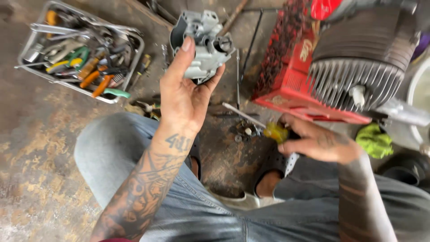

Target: Disassembling and adjusting a motorcycle carburetor using a screwdriver while seated on the floor

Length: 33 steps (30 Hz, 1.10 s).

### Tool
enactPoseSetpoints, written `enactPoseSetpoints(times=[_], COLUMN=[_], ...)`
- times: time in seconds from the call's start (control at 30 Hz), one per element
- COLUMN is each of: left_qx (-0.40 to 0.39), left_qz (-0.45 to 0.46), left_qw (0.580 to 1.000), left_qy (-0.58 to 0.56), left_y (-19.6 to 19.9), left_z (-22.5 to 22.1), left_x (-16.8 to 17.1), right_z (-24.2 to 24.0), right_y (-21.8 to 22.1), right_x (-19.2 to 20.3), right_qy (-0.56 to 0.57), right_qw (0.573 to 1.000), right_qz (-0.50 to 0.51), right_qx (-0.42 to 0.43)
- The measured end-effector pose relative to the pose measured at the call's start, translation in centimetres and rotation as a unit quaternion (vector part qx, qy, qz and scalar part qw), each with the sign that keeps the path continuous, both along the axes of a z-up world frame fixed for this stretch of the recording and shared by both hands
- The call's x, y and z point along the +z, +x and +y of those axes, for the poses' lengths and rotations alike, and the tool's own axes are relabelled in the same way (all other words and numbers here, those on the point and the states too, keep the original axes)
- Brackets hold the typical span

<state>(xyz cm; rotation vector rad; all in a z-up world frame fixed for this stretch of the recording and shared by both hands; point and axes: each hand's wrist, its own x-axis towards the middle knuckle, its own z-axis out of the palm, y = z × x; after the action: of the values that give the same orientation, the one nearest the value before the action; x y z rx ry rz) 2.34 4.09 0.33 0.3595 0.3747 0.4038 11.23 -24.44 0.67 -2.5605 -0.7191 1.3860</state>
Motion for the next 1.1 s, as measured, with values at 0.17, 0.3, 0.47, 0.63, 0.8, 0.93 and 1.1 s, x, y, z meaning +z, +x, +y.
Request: enactPoseSetpoints(times=[0.17, 0.3, 0.47, 0.63, 0.8, 0.93, 1.1], left_qx=[0.050, 0.066, 0.056, 0.061, 0.064, 0.066, 0.050], left_qz=[-0.061, -0.100, -0.165, -0.177, -0.190, -0.160, -0.171], left_qw=[0.992, 0.983, 0.962, 0.947, 0.939, 0.947, 0.962], left_qy=[0.103, 0.138, 0.211, 0.259, 0.279, 0.272, 0.209], left_y=[-0.2, 0.4, 0.8, 0.6, 0.0, 0.4, 0.7], left_z=[1.4, 1.6, 0.5, 0.1, -0.3, -0.3, -0.8], left_x=[0.2, 0.0, -1.1, -1.5, -1.8, -1.9, -2.4], right_z=[-0.1, 1.3, 2.7, 3.2, 3.5, 4.1, 4.3], right_y=[-1.8, -3.2, -5.3, -5.8, -5.9, -6.1, -6.4], right_x=[3.2, 4.2, 4.8, 4.1, 4.3, 3.7, 3.3], right_qy=[0.277, 0.446, 0.546, 0.568, 0.503, 0.485, 0.480], right_qw=[0.942, 0.870, 0.812, 0.799, 0.855, 0.860, 0.862], right_qz=[0.091, 0.137, 0.106, 0.110, -0.018, -0.140, -0.133], right_qx=[-0.165, -0.158, -0.175, -0.166, -0.127, -0.073, -0.096])
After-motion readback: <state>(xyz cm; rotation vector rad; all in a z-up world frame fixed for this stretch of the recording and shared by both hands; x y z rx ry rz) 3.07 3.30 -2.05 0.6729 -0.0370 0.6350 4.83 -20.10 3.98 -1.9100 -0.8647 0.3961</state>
